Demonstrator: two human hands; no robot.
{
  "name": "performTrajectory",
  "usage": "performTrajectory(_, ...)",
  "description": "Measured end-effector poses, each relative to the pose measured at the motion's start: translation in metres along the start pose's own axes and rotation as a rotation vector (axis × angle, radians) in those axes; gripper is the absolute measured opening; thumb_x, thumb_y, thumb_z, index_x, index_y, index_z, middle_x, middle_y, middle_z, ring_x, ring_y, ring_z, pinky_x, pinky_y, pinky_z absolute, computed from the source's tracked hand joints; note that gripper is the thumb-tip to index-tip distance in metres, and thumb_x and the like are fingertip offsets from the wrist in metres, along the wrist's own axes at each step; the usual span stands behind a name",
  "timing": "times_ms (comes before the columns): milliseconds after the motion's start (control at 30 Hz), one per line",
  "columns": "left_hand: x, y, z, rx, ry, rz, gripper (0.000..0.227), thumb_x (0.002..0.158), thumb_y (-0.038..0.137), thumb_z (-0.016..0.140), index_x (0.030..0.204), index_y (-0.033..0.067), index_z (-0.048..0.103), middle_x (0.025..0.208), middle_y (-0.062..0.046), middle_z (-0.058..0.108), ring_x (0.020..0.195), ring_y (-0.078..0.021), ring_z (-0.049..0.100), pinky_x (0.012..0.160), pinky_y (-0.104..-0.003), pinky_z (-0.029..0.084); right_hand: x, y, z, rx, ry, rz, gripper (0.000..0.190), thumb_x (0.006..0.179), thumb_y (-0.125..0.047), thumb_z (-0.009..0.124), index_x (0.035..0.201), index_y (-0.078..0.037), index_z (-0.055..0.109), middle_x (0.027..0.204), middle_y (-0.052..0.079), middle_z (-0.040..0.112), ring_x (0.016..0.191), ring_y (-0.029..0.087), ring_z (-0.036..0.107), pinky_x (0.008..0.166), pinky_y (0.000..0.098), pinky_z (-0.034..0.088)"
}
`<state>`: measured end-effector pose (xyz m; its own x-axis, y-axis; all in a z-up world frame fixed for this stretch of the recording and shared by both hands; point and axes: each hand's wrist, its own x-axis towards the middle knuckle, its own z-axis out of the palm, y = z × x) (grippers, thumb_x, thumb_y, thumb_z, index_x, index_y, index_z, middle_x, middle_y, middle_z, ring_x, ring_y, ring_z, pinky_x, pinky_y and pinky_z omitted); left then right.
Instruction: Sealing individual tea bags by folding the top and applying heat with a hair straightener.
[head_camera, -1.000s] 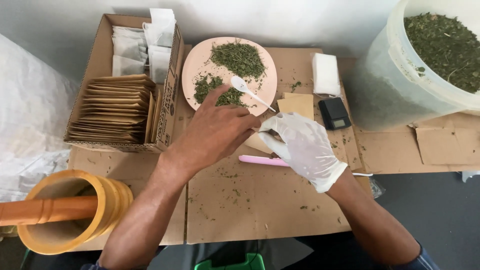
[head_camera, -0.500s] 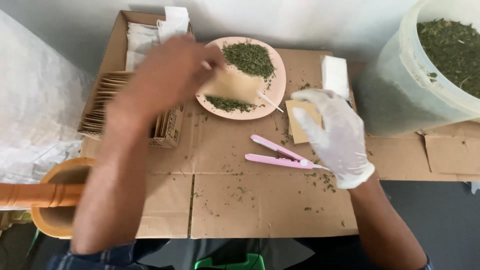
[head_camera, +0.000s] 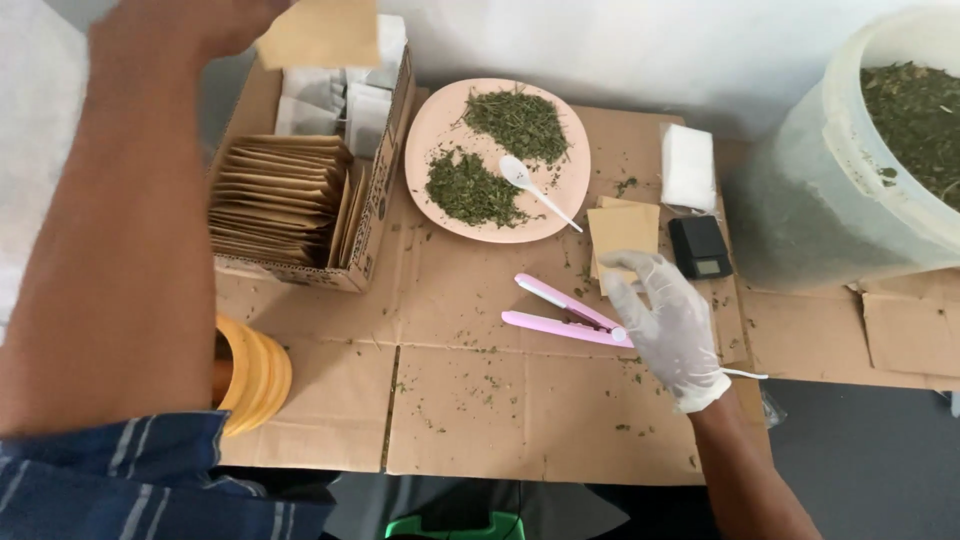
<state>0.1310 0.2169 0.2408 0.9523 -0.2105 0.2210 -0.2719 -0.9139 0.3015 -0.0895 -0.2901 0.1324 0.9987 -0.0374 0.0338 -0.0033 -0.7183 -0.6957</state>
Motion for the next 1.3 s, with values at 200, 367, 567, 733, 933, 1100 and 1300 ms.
performTrajectory(200, 0.025, -0.044, 0.053, 0.045, -0.020, -0.038, 0.018, 0.123, 0.026, 0.064, 0.133, 0.0203, 0.078, 0.126, -0.012, 0.077, 0.110, -0.0416, 0.066, 0.077, -0.066, 0.047, 0.003, 0.011, 0.008, 0.006, 0.003, -0.013, 0.038, 0.108, -0.042, 0.060, 0.132, -0.020, 0.079, 0.141, 0.000, 0.078, 0.115, 0.021, 0.075, 0.105, 0.0397, 0.055)
performTrajectory(367, 0.030, -0.063, 0.071, 0.092, -0.065, 0.043, 0.017, 0.121, 0.031, 0.071, 0.128, 0.0191, 0.082, 0.123, -0.012, 0.080, 0.107, -0.0421, 0.071, 0.076, -0.064, 0.051, 0.005, 0.009, 0.008, 0.011, -0.027, 0.044, 0.045, 0.106, -0.054, 0.055, 0.131, -0.025, 0.079, 0.140, -0.002, 0.078, 0.114, 0.021, 0.077, 0.098, 0.0413, 0.058)
performTrajectory(567, 0.023, -0.054, 0.072, 0.105, -0.174, -0.051, 0.018, 0.107, 0.021, 0.071, 0.118, 0.0232, 0.086, 0.109, -0.010, 0.084, 0.097, -0.0374, 0.074, 0.077, -0.058, 0.054, 0.005, 0.023, 0.013, 0.010, -0.023, -0.060, 0.040, 0.109, -0.047, 0.056, 0.132, -0.022, 0.078, 0.140, 0.000, 0.079, 0.122, 0.020, 0.075, 0.106, 0.0410, 0.055)
performTrajectory(733, 0.028, -0.066, 0.089, 0.162, -0.212, -0.051, 0.032, 0.099, 0.014, 0.068, 0.119, 0.0248, 0.091, 0.111, -0.011, 0.087, 0.099, -0.0393, 0.077, 0.079, -0.056, 0.058, 0.005, 0.024, 0.012, 0.011, -0.023, -0.074, 0.041, 0.110, -0.048, 0.054, 0.131, -0.022, 0.077, 0.141, 0.001, 0.079, 0.125, 0.021, 0.074, 0.108, 0.0417, 0.055)
performTrajectory(933, 0.019, -0.021, 0.070, 0.263, -0.403, -0.217, 0.018, 0.100, 0.023, 0.079, 0.113, 0.0238, 0.091, 0.117, -0.012, 0.086, 0.108, -0.0411, 0.076, 0.087, -0.058, 0.059, 0.004, 0.026, 0.013, 0.007, -0.037, -0.050, 0.042, 0.109, -0.050, 0.055, 0.132, -0.023, 0.077, 0.141, 0.001, 0.078, 0.123, 0.021, 0.074, 0.108, 0.0422, 0.055)
performTrajectory(1100, 0.004, 0.036, 0.046, 0.258, -0.555, -0.495, 0.043, 0.099, 0.005, 0.068, 0.132, 0.0225, 0.089, 0.146, -0.012, 0.077, 0.130, -0.0504, 0.068, 0.098, -0.072, 0.057, 0.004, 0.028, 0.014, 0.006, -0.040, -0.037, 0.039, 0.109, -0.048, 0.056, 0.132, -0.023, 0.077, 0.140, 0.001, 0.078, 0.119, 0.023, 0.076, 0.105, 0.0424, 0.056)
performTrajectory(1300, 0.011, 0.017, 0.069, 0.315, -0.489, -0.357, 0.049, 0.104, 0.011, 0.057, 0.139, 0.0334, 0.084, 0.149, -0.019, 0.072, 0.124, -0.0557, 0.071, 0.103, -0.064, 0.061, 0.004, 0.034, 0.017, 0.014, -0.024, -0.064, 0.035, 0.110, -0.041, 0.058, 0.132, -0.021, 0.077, 0.138, 0.002, 0.079, 0.122, 0.020, 0.075, 0.106, 0.0403, 0.057)
